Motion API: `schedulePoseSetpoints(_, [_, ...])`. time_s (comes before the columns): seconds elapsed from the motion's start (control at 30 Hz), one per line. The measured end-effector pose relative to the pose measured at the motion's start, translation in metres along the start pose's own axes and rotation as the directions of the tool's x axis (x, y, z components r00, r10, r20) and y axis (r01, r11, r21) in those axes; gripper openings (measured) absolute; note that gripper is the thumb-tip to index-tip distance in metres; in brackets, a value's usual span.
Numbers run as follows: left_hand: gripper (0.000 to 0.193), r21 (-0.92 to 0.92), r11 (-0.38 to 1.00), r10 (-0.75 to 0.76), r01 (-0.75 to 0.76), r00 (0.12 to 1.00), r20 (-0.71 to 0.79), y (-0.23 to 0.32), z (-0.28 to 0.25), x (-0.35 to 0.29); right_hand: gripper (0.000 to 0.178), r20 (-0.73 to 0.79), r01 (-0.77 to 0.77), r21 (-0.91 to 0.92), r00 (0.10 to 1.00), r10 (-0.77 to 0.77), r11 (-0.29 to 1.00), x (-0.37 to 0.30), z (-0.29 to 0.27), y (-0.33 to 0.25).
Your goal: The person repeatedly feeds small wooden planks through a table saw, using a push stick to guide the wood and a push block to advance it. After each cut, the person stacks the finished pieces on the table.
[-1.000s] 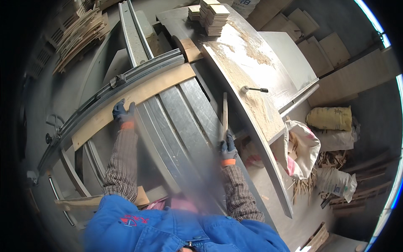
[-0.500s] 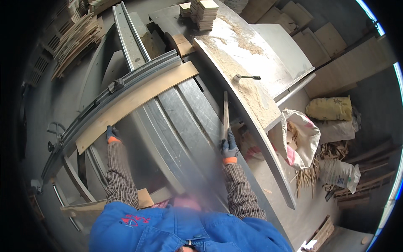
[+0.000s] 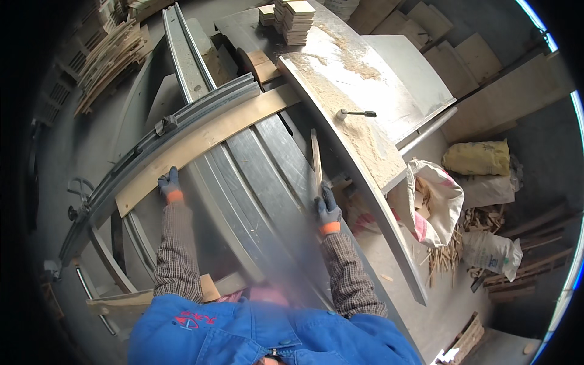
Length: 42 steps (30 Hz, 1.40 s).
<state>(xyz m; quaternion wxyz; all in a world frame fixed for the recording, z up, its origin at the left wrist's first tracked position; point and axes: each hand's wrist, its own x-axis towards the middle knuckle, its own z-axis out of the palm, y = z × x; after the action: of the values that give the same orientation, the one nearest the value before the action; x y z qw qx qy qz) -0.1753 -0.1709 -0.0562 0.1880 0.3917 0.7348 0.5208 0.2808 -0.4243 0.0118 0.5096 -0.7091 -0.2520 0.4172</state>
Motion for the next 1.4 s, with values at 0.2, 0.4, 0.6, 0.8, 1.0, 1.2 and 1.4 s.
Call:
schedulePoseSetpoints(0.2, [0.105, 0.433, 0.379, 0.527, -0.818, 0.575, 0.626, 0.154, 0.03, -0.003, 0.053, 0.106, -0.062, -0.022, 0.992, 0.064, 0.998, 0.039, 0.04, -0.064])
schedulePoseSetpoints(0.4, [0.113, 0.538, 0.096, -0.011, -0.838, 0.539, 0.842, 0.215, 0.077, 0.022, 0.05, 0.101, -0.027, 0.001, 0.995, 0.027, 1.0, 0.07, 0.07, -0.079])
schedulePoseSetpoints(0.6, [0.11, 0.52, 0.111, 0.132, -0.847, 0.531, 0.837, 0.207, 0.084, 0.023, 0.05, 0.116, -0.004, 0.046, 0.993, -0.001, 0.999, 0.095, 0.073, -0.074])
schedulePoseSetpoints(0.8, [0.109, 0.508, 0.12, 0.17, -0.853, 0.522, 0.836, 0.207, 0.096, 0.045, 0.049, 0.071, 0.018, 0.031, 0.997, -0.02, 0.999, 0.109, 0.093, -0.081])
schedulePoseSetpoints(1.0, [0.109, 0.522, 0.121, 0.148, -0.845, 0.535, 0.832, 0.206, 0.104, 0.072, 0.051, 0.092, -0.003, 0.042, 0.996, -0.001, 0.999, 0.123, 0.12, -0.087])
schedulePoseSetpoints(1.2, [0.11, 0.544, 0.14, 0.109, -0.827, 0.559, 0.822, 0.205, 0.123, 0.095, 0.049, 0.074, 0.053, 0.037, 0.996, -0.055, 0.998, 0.149, 0.14, -0.087])
schedulePoseSetpoints(1.4, [0.112, 0.547, 0.154, 0.114, -0.823, 0.564, 0.818, 0.214, 0.135, 0.118, 0.05, 0.049, 0.061, -0.026, 0.997, -0.06, 0.998, 0.143, 0.139, -0.084])
